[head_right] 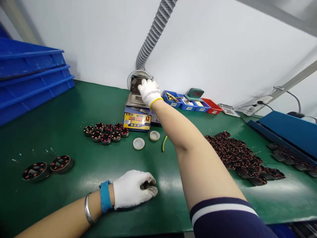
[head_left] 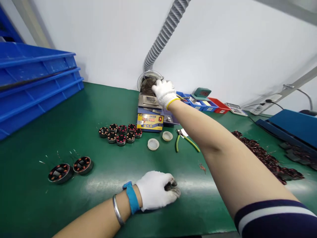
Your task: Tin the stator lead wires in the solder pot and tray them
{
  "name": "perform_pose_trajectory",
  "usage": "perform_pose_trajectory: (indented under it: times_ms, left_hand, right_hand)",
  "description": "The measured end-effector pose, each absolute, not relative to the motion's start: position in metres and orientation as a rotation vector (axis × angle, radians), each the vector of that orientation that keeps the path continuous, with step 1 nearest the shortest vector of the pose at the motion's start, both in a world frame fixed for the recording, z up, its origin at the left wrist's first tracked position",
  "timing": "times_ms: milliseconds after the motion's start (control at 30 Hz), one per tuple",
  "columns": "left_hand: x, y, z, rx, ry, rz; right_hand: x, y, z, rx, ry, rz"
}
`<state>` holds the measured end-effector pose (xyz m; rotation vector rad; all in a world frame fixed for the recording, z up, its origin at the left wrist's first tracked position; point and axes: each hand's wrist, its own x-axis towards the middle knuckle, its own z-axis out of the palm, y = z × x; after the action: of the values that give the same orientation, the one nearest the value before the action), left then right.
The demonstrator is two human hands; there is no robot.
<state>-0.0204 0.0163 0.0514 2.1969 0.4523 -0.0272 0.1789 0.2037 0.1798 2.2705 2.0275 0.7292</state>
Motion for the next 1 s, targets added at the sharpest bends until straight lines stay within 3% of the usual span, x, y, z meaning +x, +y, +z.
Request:
perform_pose_trajectory:
  times_ms: [133, 367, 800, 900, 1000]
  left_hand:
    - [-0.019, 0.016, 0.050, 2.210, 0.451, -0.026]
    - [-0.017, 0.016, 0.050, 2.248, 0.445, -0.017]
    - [-0.017, 0.016, 0.051, 2.236, 0.450, 0.006]
    - [-0.018, 0.016, 0.047, 2.179, 0.495, 0.146]
    - [-0.016, 0.018, 0.044, 1.959, 0.618, 0.512]
  right_hand:
    - [0.178, 0.202, 0.172, 2.172, 1.952, 0.701]
    - [0.193, 0.200, 0.196, 2.757, 1.880, 0.456]
    - [0.182, 0.197, 0.172, 3.129, 1.954, 0.164]
    - [0.184, 0.169, 0.174, 3.266, 2.053, 0.000]
    - [0.178, 0.125, 0.157, 3.441, 2.062, -0.301]
